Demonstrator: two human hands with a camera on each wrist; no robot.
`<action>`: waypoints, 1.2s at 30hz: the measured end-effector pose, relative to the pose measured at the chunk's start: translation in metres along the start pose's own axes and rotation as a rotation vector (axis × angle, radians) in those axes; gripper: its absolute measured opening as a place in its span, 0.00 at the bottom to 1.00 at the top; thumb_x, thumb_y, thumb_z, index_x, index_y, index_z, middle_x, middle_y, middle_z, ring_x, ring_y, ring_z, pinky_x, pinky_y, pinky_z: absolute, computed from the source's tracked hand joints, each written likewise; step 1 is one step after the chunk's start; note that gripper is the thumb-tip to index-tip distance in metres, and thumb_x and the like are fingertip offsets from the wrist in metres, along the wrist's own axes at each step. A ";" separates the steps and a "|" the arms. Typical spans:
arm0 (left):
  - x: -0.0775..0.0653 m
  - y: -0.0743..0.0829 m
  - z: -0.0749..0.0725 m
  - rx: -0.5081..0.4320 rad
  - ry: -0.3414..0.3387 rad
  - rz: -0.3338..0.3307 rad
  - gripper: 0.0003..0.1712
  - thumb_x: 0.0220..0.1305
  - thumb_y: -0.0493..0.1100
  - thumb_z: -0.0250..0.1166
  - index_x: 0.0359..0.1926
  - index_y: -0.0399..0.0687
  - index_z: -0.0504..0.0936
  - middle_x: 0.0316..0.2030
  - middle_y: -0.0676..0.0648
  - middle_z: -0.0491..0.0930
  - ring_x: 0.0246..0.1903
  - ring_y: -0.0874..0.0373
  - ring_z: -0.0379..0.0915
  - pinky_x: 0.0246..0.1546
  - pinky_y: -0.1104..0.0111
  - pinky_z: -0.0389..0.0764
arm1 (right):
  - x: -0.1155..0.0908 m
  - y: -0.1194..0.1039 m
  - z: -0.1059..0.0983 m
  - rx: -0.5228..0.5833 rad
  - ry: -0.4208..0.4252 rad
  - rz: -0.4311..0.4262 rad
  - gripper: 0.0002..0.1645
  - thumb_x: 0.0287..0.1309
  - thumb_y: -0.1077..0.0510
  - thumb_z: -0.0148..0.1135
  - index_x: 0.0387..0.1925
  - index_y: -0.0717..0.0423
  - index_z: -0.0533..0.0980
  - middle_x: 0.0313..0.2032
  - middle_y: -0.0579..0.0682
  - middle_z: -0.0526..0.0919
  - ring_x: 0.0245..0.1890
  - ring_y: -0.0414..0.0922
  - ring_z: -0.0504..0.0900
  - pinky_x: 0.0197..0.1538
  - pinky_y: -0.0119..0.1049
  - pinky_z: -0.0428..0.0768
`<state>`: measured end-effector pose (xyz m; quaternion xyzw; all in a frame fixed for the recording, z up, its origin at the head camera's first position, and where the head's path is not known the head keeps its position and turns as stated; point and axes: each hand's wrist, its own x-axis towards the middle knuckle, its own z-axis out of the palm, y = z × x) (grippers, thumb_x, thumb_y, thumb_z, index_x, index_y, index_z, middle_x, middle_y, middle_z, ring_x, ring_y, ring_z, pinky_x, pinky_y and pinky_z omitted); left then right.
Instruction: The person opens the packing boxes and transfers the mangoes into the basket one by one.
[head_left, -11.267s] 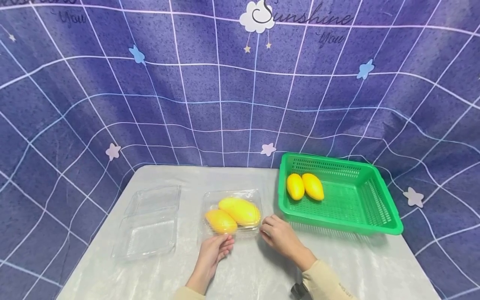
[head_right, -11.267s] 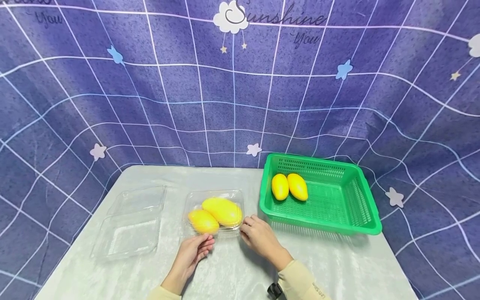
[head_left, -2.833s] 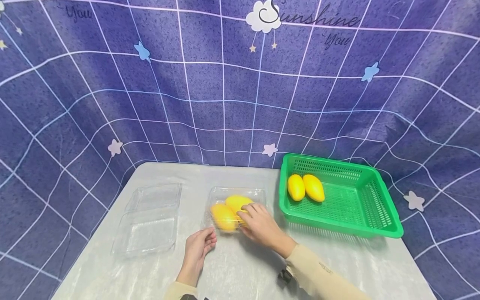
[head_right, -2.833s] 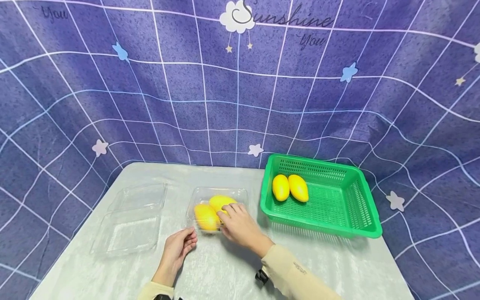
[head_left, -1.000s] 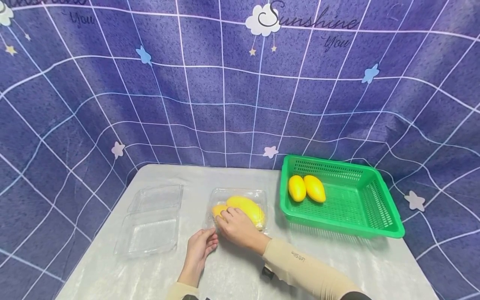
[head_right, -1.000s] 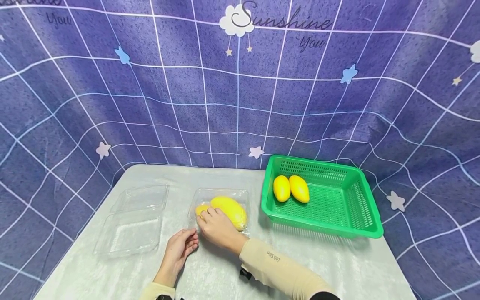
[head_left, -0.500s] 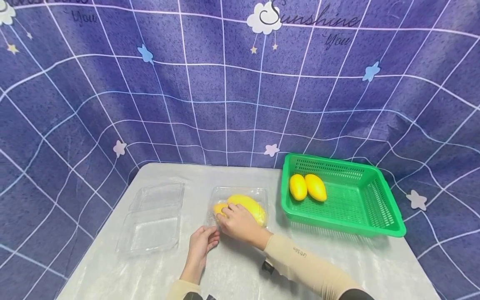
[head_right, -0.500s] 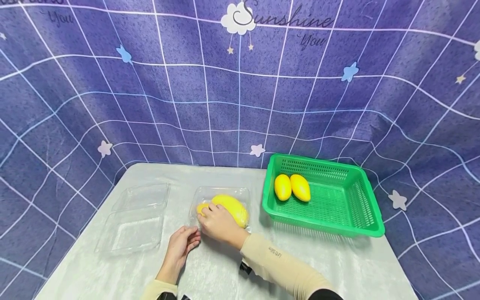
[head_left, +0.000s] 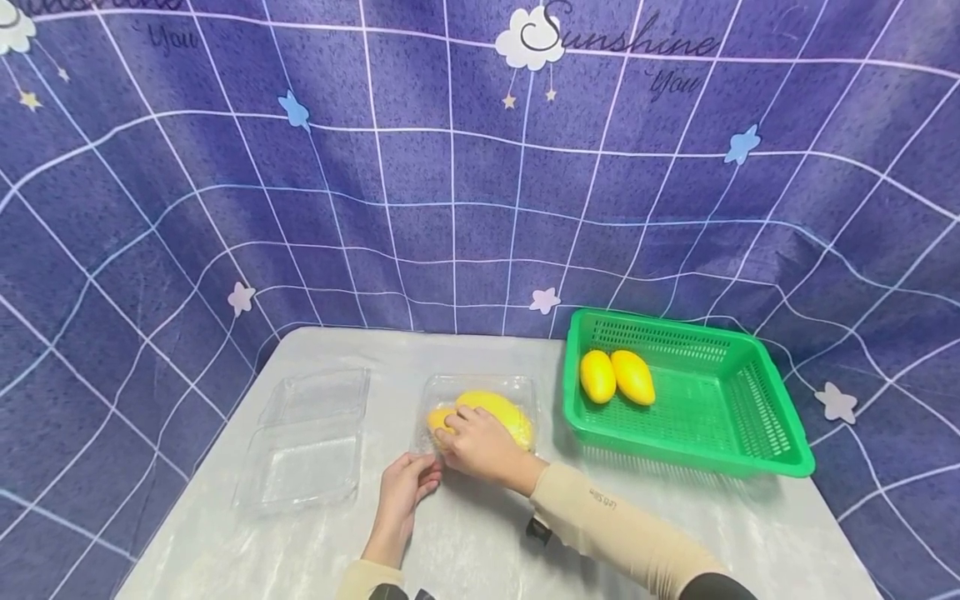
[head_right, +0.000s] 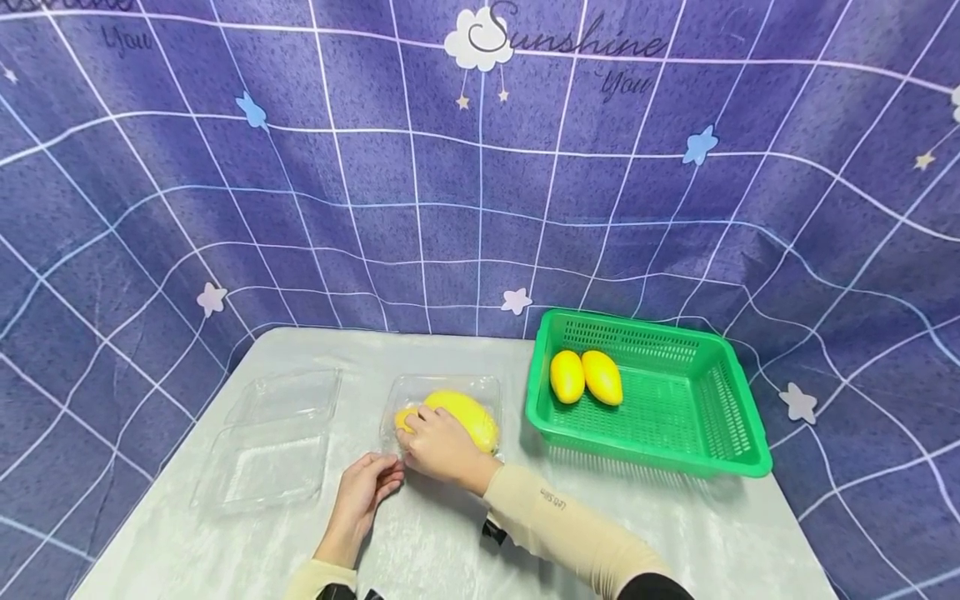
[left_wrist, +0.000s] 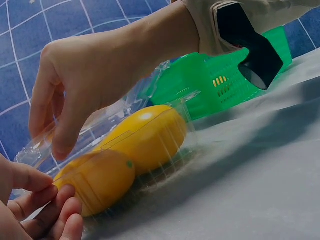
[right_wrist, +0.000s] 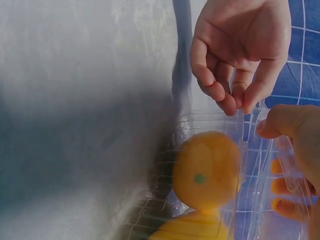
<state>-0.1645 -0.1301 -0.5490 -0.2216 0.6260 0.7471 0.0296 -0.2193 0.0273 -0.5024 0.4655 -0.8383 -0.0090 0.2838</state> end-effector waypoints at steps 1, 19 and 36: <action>0.000 0.000 0.000 0.000 -0.001 0.003 0.06 0.64 0.39 0.61 0.30 0.41 0.77 0.29 0.49 0.85 0.31 0.59 0.82 0.33 0.71 0.83 | 0.000 0.000 0.000 0.004 -0.007 0.003 0.17 0.49 0.43 0.69 0.42 0.42 0.82 0.35 0.41 0.80 0.37 0.41 0.75 0.34 0.31 0.75; 0.001 0.007 0.002 0.008 0.004 -0.002 0.05 0.61 0.35 0.59 0.28 0.42 0.76 0.29 0.46 0.86 0.31 0.58 0.83 0.31 0.73 0.83 | 0.001 0.004 0.002 0.045 -0.008 0.014 0.15 0.50 0.43 0.69 0.39 0.42 0.82 0.34 0.40 0.79 0.36 0.41 0.75 0.30 0.32 0.73; -0.004 0.004 -0.003 0.023 -0.005 -0.005 0.06 0.63 0.35 0.58 0.36 0.33 0.79 0.29 0.47 0.85 0.31 0.59 0.82 0.34 0.71 0.85 | 0.026 0.033 -0.040 0.248 0.056 0.175 0.21 0.55 0.50 0.68 0.48 0.57 0.82 0.43 0.52 0.86 0.42 0.45 0.82 0.46 0.35 0.84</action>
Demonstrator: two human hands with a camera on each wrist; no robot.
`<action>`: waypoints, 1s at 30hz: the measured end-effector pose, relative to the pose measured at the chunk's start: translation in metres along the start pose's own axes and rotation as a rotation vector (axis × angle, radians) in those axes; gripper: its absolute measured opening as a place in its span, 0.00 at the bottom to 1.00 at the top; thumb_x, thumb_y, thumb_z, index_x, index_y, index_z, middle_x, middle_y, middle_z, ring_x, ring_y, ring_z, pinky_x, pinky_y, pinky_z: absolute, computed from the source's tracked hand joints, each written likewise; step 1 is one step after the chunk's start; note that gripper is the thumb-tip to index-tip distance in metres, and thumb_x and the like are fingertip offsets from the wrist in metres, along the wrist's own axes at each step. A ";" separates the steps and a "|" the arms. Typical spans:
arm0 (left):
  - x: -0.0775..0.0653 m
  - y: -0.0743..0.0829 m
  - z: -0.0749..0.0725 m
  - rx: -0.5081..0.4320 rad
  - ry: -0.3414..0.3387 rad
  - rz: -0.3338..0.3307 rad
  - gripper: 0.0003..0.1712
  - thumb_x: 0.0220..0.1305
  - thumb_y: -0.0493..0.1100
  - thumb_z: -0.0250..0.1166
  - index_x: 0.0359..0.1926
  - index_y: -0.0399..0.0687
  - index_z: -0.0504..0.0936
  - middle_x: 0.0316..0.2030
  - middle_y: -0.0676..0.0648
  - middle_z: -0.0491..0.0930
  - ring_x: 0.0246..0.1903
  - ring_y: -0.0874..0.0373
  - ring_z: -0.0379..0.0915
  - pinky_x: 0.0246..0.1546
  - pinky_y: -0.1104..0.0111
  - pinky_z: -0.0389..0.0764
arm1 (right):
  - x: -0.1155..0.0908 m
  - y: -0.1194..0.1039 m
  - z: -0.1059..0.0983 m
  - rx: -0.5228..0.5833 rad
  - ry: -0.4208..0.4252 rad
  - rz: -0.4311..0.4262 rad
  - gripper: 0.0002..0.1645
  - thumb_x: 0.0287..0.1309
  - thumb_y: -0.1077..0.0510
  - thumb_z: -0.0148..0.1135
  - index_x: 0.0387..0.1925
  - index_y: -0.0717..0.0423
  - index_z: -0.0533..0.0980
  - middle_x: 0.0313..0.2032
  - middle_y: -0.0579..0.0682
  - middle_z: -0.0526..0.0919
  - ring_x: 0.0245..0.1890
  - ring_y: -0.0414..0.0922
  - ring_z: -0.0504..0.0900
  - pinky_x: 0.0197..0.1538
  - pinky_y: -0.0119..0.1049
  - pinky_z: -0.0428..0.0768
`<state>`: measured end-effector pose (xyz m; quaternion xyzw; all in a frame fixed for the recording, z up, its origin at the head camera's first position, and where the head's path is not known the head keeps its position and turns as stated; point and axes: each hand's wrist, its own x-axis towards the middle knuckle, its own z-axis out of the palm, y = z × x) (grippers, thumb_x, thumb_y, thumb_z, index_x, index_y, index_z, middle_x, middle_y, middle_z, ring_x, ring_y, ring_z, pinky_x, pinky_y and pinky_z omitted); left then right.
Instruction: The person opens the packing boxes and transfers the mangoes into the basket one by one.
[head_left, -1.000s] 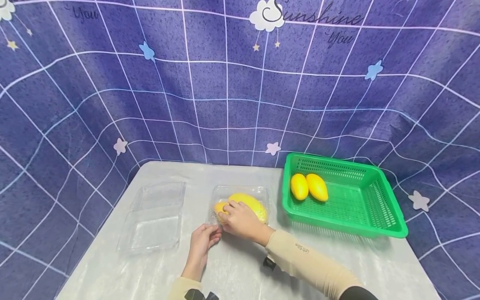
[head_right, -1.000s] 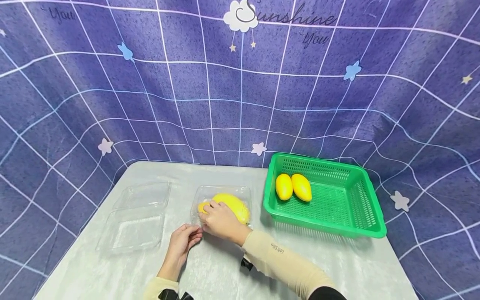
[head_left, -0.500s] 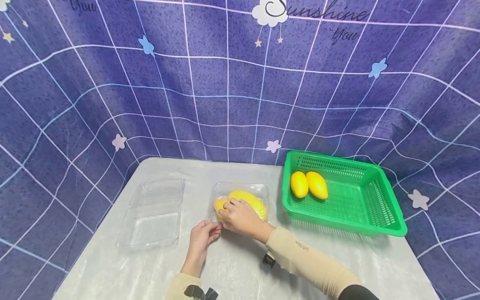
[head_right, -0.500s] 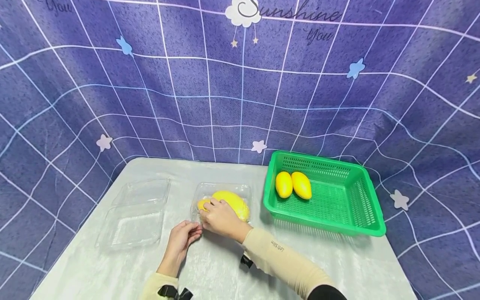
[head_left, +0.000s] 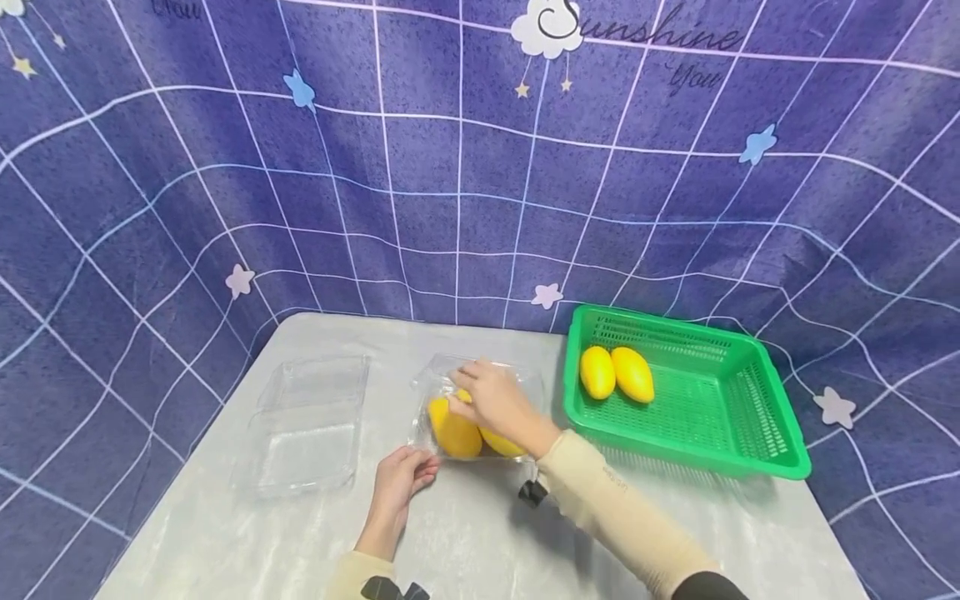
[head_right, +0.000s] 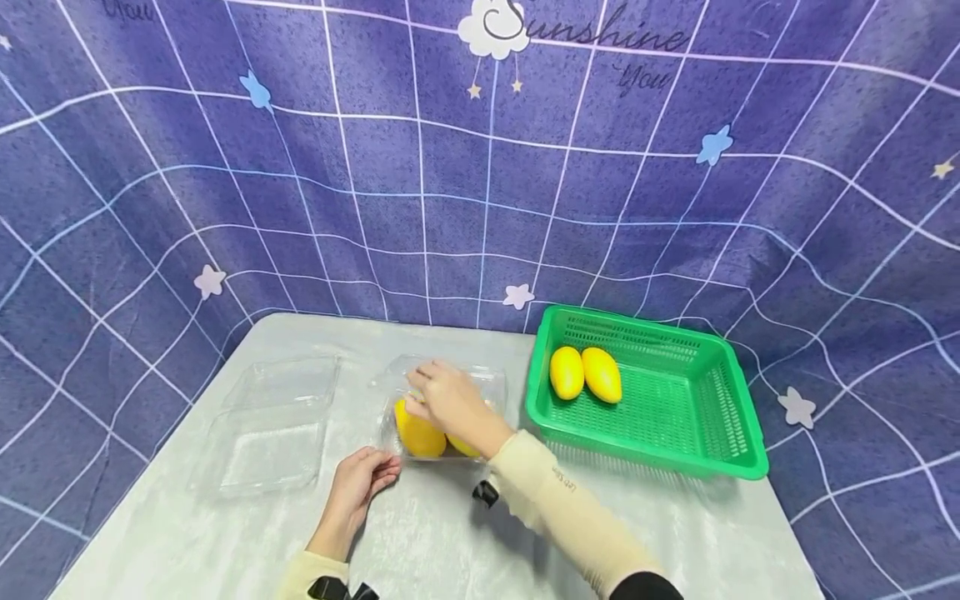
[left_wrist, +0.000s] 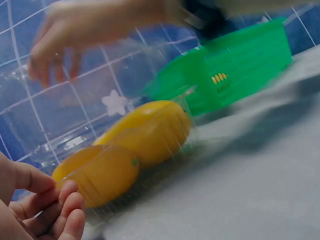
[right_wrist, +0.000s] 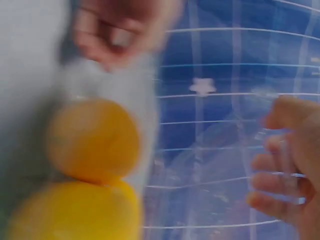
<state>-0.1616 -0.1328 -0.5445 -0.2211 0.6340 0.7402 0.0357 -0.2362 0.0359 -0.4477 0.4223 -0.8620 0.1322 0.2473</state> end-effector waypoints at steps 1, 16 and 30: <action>0.000 0.001 -0.001 0.006 0.003 -0.003 0.07 0.63 0.35 0.58 0.37 0.33 0.79 0.29 0.47 0.85 0.31 0.60 0.82 0.34 0.72 0.85 | 0.005 0.002 -0.007 0.010 -0.015 0.012 0.22 0.55 0.50 0.68 0.49 0.57 0.82 0.44 0.52 0.86 0.43 0.46 0.82 0.46 0.36 0.84; 0.001 -0.005 -0.001 0.007 0.018 -0.020 0.16 0.63 0.39 0.61 0.45 0.28 0.78 0.30 0.49 0.86 0.30 0.61 0.82 0.33 0.72 0.84 | -0.007 0.001 -0.005 -0.021 -0.228 0.031 0.26 0.58 0.41 0.65 0.55 0.47 0.79 0.45 0.45 0.82 0.45 0.42 0.77 0.50 0.35 0.80; 0.002 -0.002 -0.002 -0.019 0.059 0.018 0.17 0.59 0.37 0.67 0.45 0.33 0.73 0.29 0.52 0.83 0.28 0.64 0.79 0.30 0.75 0.83 | -0.017 0.004 -0.006 -0.046 -0.290 0.010 0.27 0.58 0.42 0.65 0.58 0.44 0.77 0.46 0.44 0.80 0.47 0.42 0.76 0.51 0.36 0.81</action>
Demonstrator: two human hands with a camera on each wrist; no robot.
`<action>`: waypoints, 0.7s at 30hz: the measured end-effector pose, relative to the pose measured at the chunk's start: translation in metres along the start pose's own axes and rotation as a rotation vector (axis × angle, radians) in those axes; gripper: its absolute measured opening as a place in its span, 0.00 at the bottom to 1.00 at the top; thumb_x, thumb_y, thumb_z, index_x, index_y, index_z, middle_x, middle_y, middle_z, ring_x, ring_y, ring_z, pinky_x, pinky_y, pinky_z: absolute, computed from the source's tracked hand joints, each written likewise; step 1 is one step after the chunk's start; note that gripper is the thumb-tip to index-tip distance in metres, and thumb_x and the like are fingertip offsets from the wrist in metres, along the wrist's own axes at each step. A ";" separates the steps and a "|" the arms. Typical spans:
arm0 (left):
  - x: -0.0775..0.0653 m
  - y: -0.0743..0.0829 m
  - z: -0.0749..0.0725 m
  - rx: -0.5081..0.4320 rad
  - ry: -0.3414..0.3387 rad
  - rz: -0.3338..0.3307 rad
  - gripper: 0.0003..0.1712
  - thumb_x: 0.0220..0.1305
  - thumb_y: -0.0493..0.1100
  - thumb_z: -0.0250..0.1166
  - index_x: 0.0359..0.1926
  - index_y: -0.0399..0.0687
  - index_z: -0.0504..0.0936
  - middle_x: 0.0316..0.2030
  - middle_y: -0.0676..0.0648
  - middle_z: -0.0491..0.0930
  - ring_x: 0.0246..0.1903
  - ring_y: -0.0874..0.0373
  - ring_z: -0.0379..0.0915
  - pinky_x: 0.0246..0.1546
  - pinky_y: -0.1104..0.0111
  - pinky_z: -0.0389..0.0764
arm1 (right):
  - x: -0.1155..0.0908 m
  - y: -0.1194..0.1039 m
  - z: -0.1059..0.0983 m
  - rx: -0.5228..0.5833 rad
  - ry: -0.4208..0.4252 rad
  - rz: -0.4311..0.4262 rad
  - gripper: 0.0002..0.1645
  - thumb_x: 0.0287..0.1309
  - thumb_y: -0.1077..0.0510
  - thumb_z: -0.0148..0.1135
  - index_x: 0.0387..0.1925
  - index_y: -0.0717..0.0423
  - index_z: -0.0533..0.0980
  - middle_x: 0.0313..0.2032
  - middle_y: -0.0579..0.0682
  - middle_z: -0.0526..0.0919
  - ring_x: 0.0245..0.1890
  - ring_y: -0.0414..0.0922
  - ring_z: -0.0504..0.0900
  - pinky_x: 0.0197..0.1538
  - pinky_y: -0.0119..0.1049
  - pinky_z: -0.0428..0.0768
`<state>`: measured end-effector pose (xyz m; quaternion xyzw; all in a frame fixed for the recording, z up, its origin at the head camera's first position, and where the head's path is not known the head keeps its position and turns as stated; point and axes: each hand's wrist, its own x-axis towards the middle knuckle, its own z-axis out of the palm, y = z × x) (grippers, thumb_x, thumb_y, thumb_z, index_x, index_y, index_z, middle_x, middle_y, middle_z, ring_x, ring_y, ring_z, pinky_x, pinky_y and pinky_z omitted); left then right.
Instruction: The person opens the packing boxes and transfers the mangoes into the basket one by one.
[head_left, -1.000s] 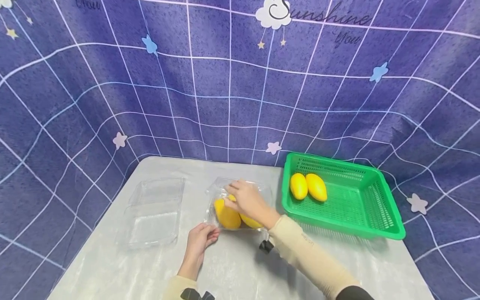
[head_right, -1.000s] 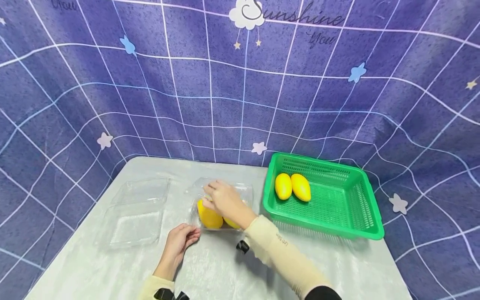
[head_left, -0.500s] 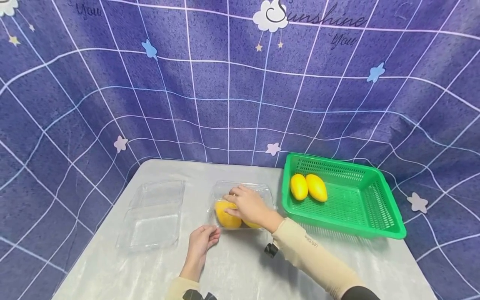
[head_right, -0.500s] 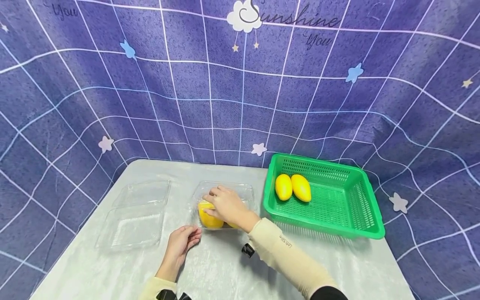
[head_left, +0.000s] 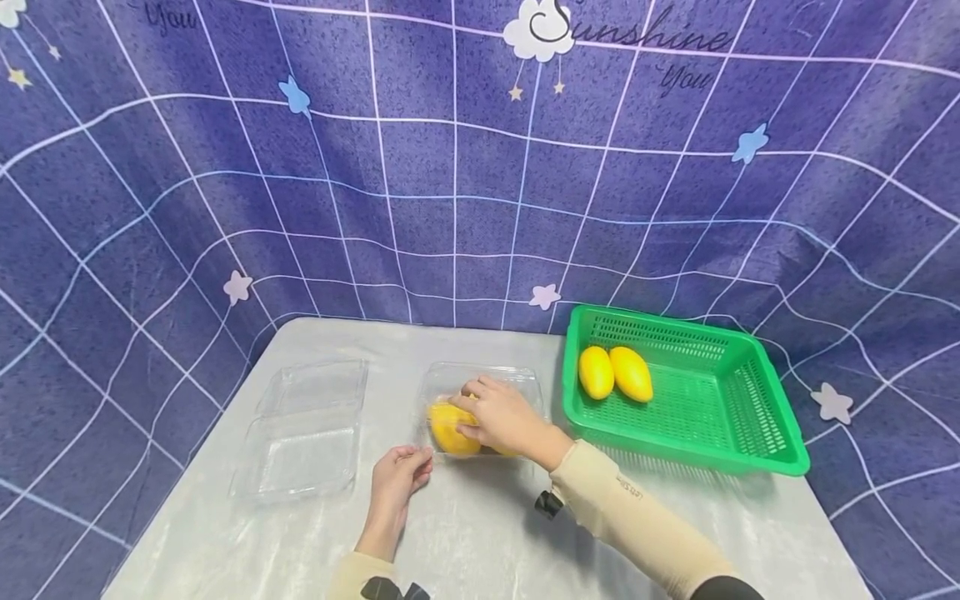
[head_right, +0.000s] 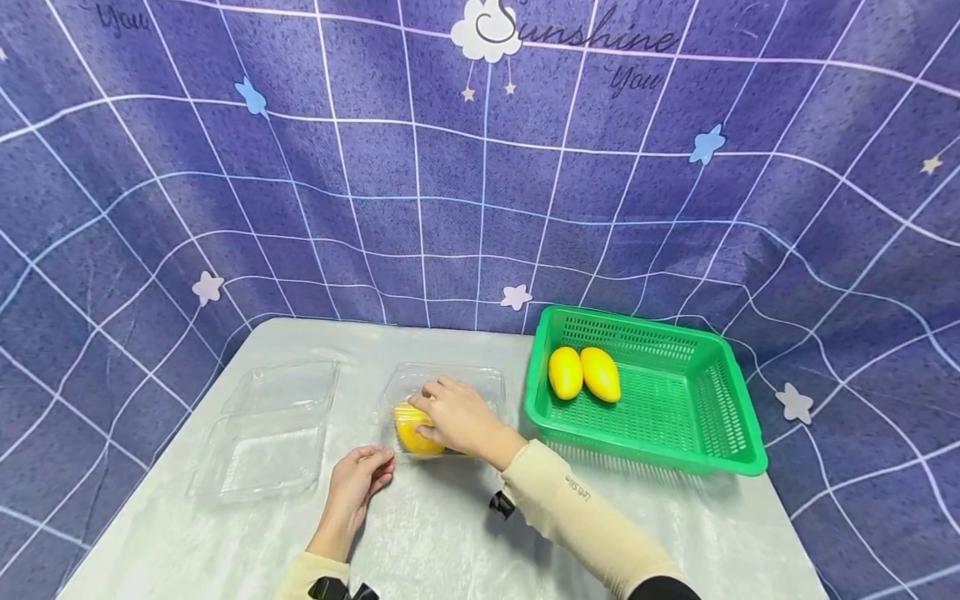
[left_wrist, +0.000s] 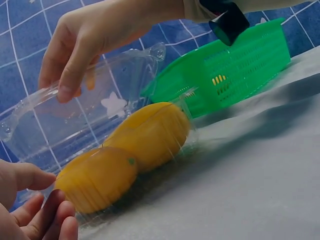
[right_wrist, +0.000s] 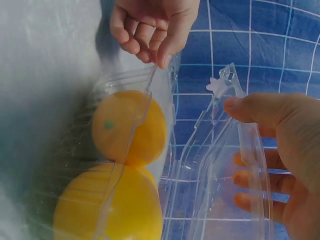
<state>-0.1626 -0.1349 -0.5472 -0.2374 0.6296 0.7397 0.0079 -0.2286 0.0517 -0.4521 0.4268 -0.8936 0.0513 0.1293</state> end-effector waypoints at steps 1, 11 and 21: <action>0.000 0.001 0.000 -0.002 -0.001 -0.002 0.18 0.59 0.37 0.67 0.45 0.33 0.72 0.28 0.53 0.83 0.28 0.64 0.79 0.30 0.75 0.82 | -0.001 0.000 0.000 -0.009 0.006 -0.003 0.27 0.58 0.42 0.65 0.58 0.44 0.77 0.46 0.44 0.81 0.47 0.42 0.76 0.50 0.36 0.81; 0.000 0.006 -0.002 -0.005 -0.002 -0.014 0.24 0.58 0.35 0.66 0.53 0.31 0.69 0.27 0.56 0.82 0.27 0.65 0.78 0.29 0.76 0.81 | -0.008 0.000 0.000 -0.080 0.015 -0.034 0.27 0.55 0.44 0.67 0.56 0.46 0.78 0.47 0.45 0.82 0.47 0.42 0.78 0.51 0.35 0.81; 0.004 0.011 -0.002 -0.007 0.035 -0.015 0.20 0.64 0.38 0.61 0.53 0.28 0.73 0.33 0.47 0.82 0.29 0.63 0.78 0.32 0.74 0.83 | -0.015 0.004 0.003 -0.083 0.004 -0.025 0.28 0.54 0.45 0.68 0.57 0.47 0.78 0.47 0.45 0.82 0.47 0.43 0.77 0.51 0.35 0.81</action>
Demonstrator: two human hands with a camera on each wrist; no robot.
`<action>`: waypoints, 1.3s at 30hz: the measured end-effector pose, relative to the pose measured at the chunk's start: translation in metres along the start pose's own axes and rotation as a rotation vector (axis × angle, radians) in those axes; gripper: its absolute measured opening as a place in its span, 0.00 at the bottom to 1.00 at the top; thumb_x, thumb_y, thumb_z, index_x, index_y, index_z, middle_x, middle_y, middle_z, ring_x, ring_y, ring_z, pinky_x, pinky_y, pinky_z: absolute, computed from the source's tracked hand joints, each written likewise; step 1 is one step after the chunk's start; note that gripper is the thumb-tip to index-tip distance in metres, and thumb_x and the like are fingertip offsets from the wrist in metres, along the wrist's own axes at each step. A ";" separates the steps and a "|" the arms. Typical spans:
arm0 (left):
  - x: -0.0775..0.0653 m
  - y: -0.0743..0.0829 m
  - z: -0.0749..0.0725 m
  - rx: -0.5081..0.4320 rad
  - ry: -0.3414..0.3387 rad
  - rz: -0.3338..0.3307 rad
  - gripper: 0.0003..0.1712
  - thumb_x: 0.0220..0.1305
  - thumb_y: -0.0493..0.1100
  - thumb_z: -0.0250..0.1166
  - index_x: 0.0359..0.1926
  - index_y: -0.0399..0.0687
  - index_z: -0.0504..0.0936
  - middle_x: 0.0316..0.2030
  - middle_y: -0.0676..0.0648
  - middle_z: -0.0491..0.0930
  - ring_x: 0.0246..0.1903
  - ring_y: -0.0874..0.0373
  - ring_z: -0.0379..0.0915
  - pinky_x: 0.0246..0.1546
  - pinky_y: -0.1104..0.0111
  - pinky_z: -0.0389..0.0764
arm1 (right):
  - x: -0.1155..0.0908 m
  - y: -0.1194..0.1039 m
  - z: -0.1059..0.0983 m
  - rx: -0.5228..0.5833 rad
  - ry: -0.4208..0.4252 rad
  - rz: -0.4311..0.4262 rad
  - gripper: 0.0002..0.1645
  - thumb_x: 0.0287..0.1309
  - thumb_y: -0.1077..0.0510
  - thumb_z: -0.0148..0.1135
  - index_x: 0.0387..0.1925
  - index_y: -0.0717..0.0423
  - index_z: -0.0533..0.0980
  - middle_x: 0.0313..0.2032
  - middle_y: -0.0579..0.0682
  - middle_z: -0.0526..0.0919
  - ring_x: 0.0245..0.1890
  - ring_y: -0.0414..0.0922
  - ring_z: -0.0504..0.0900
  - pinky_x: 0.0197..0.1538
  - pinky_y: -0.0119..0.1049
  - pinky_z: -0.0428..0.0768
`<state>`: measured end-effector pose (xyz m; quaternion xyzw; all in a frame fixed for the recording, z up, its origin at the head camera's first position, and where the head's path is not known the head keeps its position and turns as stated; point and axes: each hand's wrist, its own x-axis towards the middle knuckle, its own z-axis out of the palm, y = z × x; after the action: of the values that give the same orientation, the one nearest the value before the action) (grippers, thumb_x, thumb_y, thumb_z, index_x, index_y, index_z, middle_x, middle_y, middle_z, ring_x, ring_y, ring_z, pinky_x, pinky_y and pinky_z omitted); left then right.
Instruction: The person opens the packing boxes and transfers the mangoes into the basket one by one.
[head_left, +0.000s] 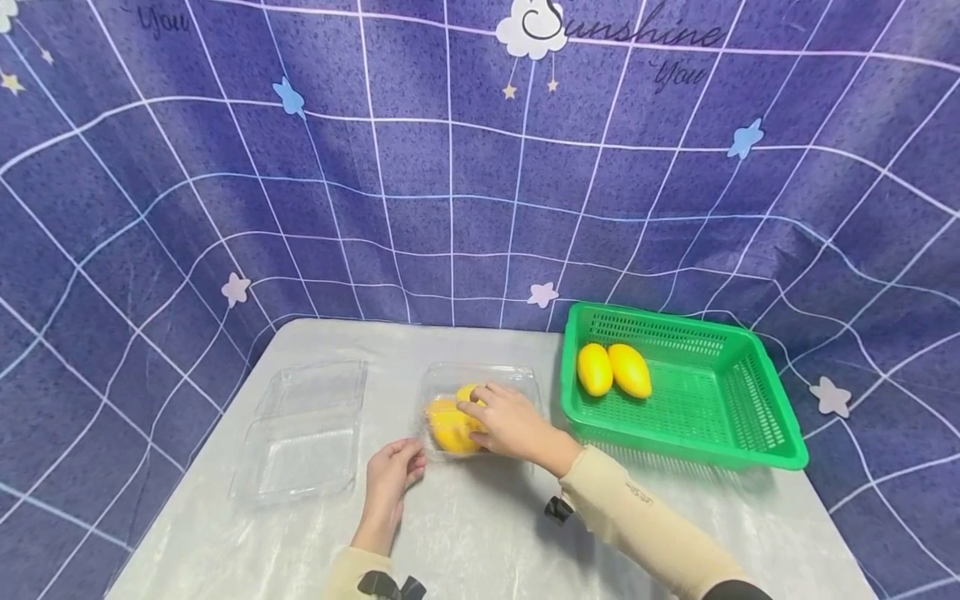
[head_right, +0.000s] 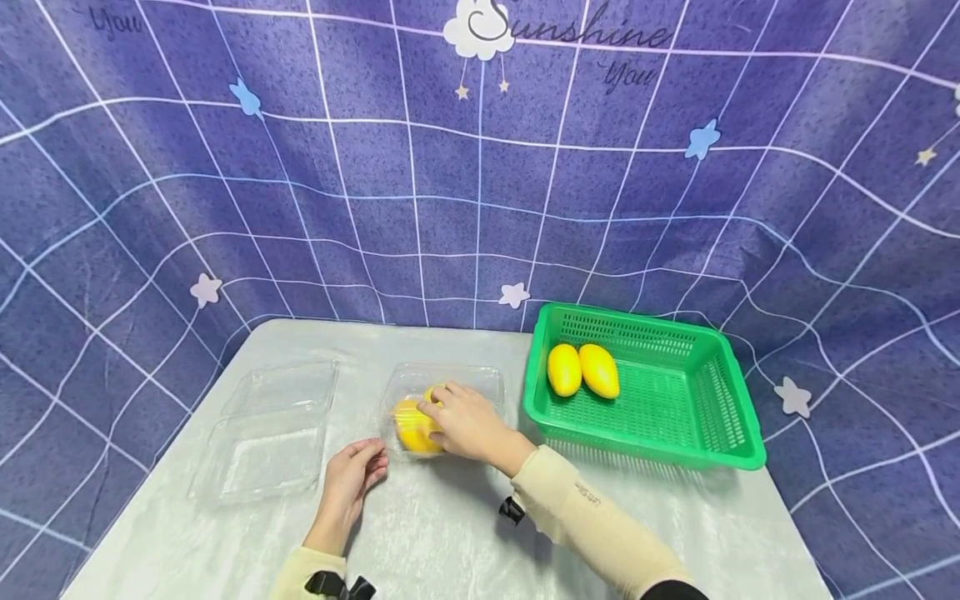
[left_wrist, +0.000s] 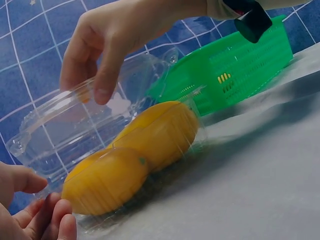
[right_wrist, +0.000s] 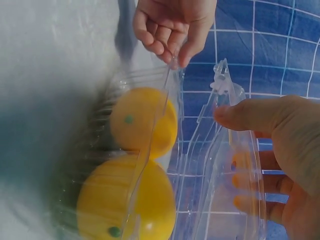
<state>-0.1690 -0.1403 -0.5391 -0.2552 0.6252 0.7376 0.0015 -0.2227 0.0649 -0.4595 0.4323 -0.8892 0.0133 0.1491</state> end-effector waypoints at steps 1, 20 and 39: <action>0.000 0.001 0.000 0.000 0.000 0.004 0.21 0.64 0.38 0.61 0.53 0.27 0.73 0.34 0.47 0.82 0.30 0.63 0.78 0.32 0.74 0.83 | -0.001 0.001 0.000 0.004 -0.003 0.004 0.28 0.54 0.45 0.69 0.57 0.47 0.77 0.47 0.46 0.82 0.47 0.43 0.77 0.50 0.35 0.81; 0.004 0.000 -0.003 -0.029 0.033 0.022 0.24 0.65 0.39 0.62 0.56 0.25 0.73 0.33 0.50 0.82 0.29 0.64 0.78 0.34 0.76 0.83 | -0.023 0.015 -0.010 -0.023 0.082 0.008 0.23 0.51 0.49 0.71 0.51 0.47 0.80 0.43 0.46 0.81 0.43 0.44 0.78 0.46 0.35 0.81; 0.003 0.002 -0.001 -0.067 0.011 0.017 0.24 0.65 0.36 0.61 0.58 0.24 0.71 0.40 0.44 0.81 0.30 0.63 0.79 0.36 0.74 0.84 | -0.028 0.030 -0.020 0.003 0.126 0.035 0.22 0.51 0.50 0.72 0.49 0.47 0.81 0.41 0.45 0.82 0.42 0.44 0.78 0.41 0.33 0.81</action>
<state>-0.1717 -0.1425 -0.5383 -0.2537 0.6021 0.7569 -0.0168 -0.2249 0.1084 -0.4450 0.4155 -0.8853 0.0445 0.2041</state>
